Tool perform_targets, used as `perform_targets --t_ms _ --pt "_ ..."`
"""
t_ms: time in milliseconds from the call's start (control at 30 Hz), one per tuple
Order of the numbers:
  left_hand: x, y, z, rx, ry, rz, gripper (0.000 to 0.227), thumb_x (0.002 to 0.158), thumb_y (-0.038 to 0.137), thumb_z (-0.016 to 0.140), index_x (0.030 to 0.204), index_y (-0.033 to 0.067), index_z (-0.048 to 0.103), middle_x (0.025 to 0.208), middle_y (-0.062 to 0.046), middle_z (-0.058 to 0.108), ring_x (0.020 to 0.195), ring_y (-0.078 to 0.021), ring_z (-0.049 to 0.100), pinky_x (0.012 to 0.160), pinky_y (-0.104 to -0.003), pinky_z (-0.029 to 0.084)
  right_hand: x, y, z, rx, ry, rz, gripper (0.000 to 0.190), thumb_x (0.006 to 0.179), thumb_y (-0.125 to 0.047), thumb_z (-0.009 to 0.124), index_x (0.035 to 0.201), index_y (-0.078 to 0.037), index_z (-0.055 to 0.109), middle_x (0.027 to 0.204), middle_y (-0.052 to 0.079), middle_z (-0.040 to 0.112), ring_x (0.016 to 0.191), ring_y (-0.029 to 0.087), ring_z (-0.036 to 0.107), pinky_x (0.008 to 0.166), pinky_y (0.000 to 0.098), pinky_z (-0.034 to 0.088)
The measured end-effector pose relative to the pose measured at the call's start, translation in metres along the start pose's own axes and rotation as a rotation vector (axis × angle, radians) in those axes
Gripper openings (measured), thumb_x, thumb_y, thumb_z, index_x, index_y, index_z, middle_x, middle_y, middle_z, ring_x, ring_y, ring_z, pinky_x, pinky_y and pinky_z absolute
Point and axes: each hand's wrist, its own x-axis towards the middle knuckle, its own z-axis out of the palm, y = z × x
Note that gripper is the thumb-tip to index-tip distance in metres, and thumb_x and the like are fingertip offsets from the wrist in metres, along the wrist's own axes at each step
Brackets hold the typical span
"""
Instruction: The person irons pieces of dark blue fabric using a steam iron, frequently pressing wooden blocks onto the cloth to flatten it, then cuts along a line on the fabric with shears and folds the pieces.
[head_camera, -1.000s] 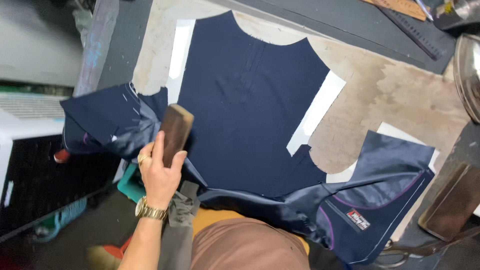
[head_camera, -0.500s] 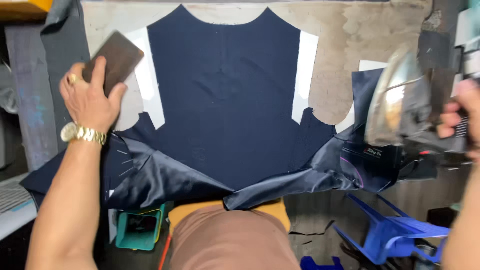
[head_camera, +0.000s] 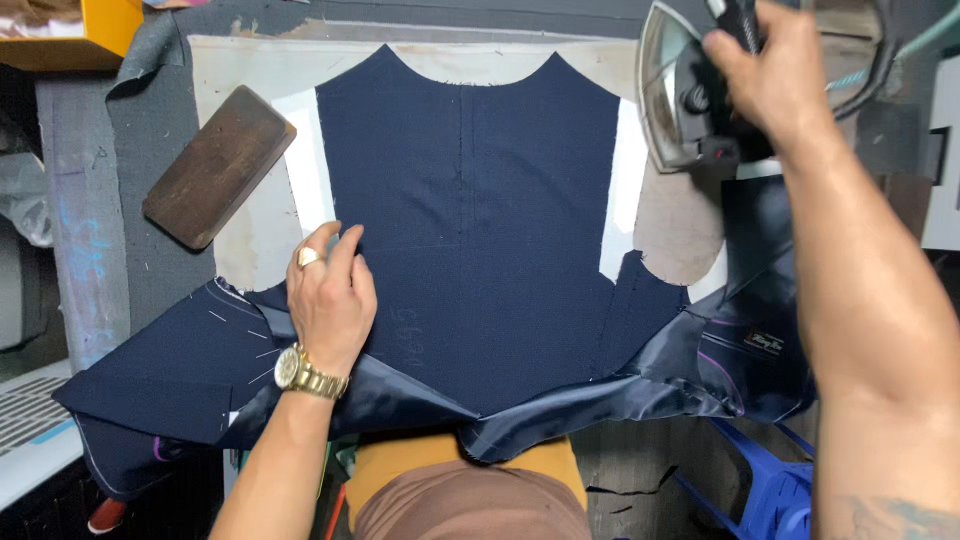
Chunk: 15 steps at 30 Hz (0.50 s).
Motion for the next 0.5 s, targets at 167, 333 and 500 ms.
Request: perform_targets --t_ms 167,333,500 --pt "-0.014 0.034 0.011 0.028 -0.045 -0.083 0.035 0.089 -0.002 0.056 0.121 0.0033 0.069 0.120 -0.020 0.065 0.100 -0.0370 0.059 0.083 -0.050 0.048 -0.010 -0.008 0.032 -0.757 0.426 -0.487 0.018 0.109 -0.013 0.084 0.114 -0.001 0.071 0.108 0.024 0.069 0.097 0.043 0.061 0.090 0.0478 0.045" --pt "-0.002 0.024 0.037 0.202 -0.133 -0.131 0.045 0.072 0.007 0.062 0.115 0.0133 0.074 0.116 -0.014 0.063 0.100 -0.0364 0.061 0.079 -0.053 0.047 -0.090 -0.078 0.130 -0.238 -0.033 -0.593 0.035 0.090 -0.005 0.066 0.124 -0.001 0.063 0.129 0.025 0.058 0.114 0.043 0.052 0.089 0.0558 0.045" --pt "0.006 0.006 0.045 0.193 -0.018 0.099 0.040 0.075 0.005 0.062 0.113 0.0123 0.071 0.115 -0.014 0.059 0.109 -0.0375 0.061 0.088 -0.049 0.049 -0.090 -0.063 0.172 -0.204 0.204 -0.531 0.029 0.086 0.001 0.067 0.113 -0.008 0.070 0.125 0.010 0.062 0.117 0.029 0.054 0.094 0.0399 0.041"
